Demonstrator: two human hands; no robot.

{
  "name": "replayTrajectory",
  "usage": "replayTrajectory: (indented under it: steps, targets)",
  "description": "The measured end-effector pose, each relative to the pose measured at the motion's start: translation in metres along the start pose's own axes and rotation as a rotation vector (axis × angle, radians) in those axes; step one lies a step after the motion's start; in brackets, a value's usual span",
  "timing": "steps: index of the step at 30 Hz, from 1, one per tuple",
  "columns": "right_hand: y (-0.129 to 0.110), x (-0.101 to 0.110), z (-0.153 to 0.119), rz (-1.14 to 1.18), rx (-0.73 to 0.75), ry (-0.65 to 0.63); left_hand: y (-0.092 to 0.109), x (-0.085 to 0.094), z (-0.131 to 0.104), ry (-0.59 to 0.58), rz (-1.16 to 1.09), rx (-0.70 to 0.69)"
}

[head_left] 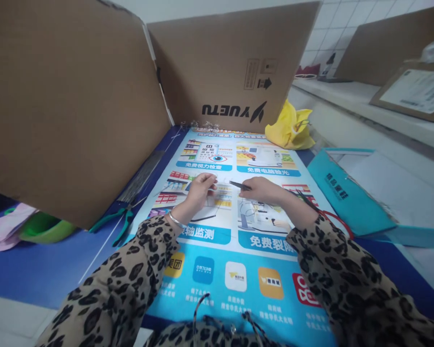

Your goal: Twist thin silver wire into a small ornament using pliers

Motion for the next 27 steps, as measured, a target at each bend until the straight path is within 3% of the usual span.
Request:
replayTrajectory:
  steps: [9,14,20,27]
  targets:
    - [0.022,0.004,-0.016,-0.372,0.016,-0.005,-0.004,0.001,0.001,-0.004,0.013,0.041]
    - [0.024,0.004,-0.018,-0.488,0.017,0.08,-0.006,-0.003,0.0,-0.052,0.023,0.076]
    - [0.009,-0.002,-0.016,-0.543,0.136,0.237,-0.005,0.001,0.0,-0.029,0.076,0.077]
    - [0.006,0.0,-0.005,-0.54,-0.019,0.361,-0.005,0.003,0.0,0.014,0.089,0.035]
Point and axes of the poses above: each hand's wrist, its own z-axis towards the middle knuckle, its own x-axis out of the back of the hand, y = z × x, the point moved 6 cm from there along z, towards the middle knuckle, and after that the axes turned 11 degrees about -x, right-handed, at the moved point
